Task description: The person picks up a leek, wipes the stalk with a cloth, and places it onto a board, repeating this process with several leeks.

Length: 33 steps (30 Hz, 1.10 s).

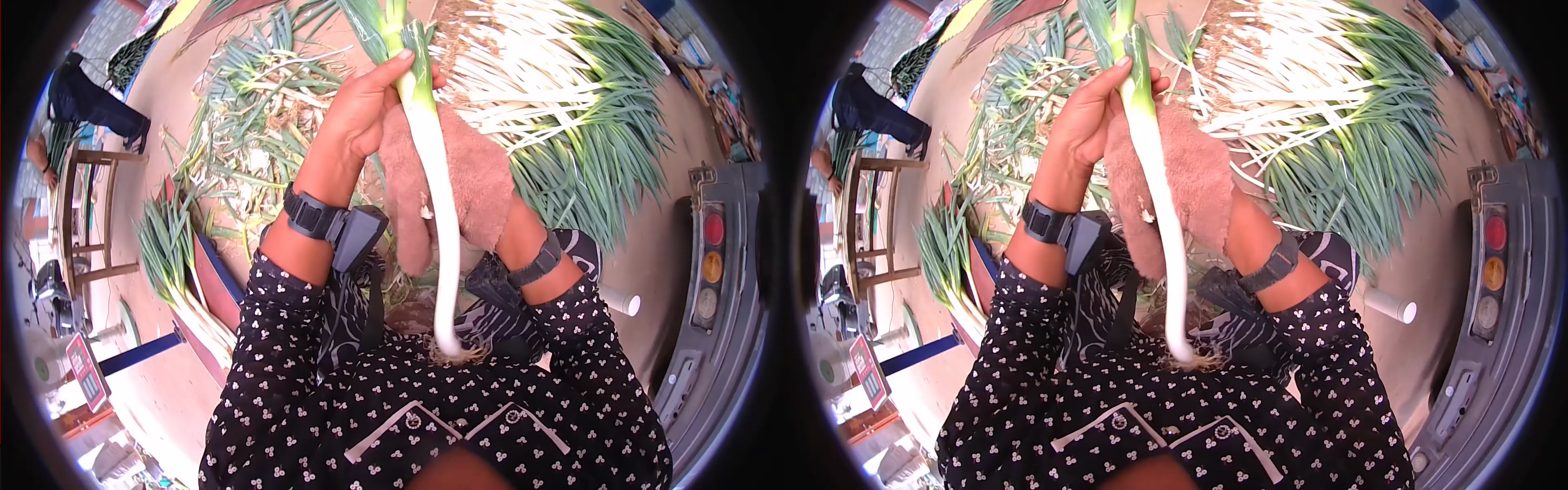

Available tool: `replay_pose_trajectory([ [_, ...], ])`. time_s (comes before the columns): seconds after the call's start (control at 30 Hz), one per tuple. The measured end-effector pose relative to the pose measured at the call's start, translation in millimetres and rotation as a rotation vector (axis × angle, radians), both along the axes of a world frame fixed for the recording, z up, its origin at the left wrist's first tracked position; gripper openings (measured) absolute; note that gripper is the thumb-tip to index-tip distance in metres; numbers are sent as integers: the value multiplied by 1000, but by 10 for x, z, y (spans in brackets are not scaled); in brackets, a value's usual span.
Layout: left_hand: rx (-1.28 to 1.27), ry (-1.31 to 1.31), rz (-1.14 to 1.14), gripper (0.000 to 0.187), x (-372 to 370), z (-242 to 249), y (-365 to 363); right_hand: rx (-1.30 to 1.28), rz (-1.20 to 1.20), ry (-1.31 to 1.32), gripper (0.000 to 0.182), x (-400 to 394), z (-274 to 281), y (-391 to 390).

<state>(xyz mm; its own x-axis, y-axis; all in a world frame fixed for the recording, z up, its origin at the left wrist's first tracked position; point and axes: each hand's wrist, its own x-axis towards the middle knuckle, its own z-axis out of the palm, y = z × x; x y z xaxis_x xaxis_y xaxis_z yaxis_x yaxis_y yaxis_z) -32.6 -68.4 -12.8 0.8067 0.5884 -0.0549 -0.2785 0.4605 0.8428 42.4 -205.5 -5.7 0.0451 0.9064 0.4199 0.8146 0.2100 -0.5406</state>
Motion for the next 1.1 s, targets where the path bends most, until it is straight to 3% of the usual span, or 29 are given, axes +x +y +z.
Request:
replay_pose_trajectory([
  [0.1, 63, 4, 84, 23, -28, -83, 84, -354, 95, 1200, 23, 114, -474, 149],
  [0.17, 149, 55, 176, 22, 7, -59, 17, -453, 114, 1055, 24, 141, -520, 247],
  [0.2, 166, 19, 185, 24, 43, -73, -75, -414, 103, 512, 26, 144, -535, 285],
  [0.3, 156, -29, 167, 25, 77, -48, -238, -191, 103, 1078, 31, 116, -884, 235],
  [0.37, 131, 5, 147, 25, 38, 12, -231, -443, 1, 1831, 31, -5, -588, 149],
  [0.5, 31, 40, 256, 18, -25, -88, 122, -513, 66, 1470, 26, -257, -604, 17],
  [0.57, -62, -11, 388, 19, -124, -35, 275, -536, 112, 1393, 25, -361, -630, -112],
  [0.73, -187, -225, 340, 20, -394, -14, 735, -624, 209, 1278, 24, -532, -731, -441],
  [0.87, -50, -15, 533, 17, -220, -55, 408, -649, 160, 1485, 24, -379, -808, -393],
  [0.93, 10, 77, 453, 19, -33, -116, 65, -548, 93, 1752, 24, -268, -853, -245],
  [1.03, 35, 126, 416, 21, 171, -189, -334, -436, 354, 2186, 36, -45, -836, 12],
  [1.07, 62, 170, 452, 16, 204, -191, -351, -476, -134, 1547, 39, -107, -576, 40],
  [1.1, 5, 127, 389, 14, 195, -193, -325, -514, -89, 1663, 37, -87, -577, 37],
])
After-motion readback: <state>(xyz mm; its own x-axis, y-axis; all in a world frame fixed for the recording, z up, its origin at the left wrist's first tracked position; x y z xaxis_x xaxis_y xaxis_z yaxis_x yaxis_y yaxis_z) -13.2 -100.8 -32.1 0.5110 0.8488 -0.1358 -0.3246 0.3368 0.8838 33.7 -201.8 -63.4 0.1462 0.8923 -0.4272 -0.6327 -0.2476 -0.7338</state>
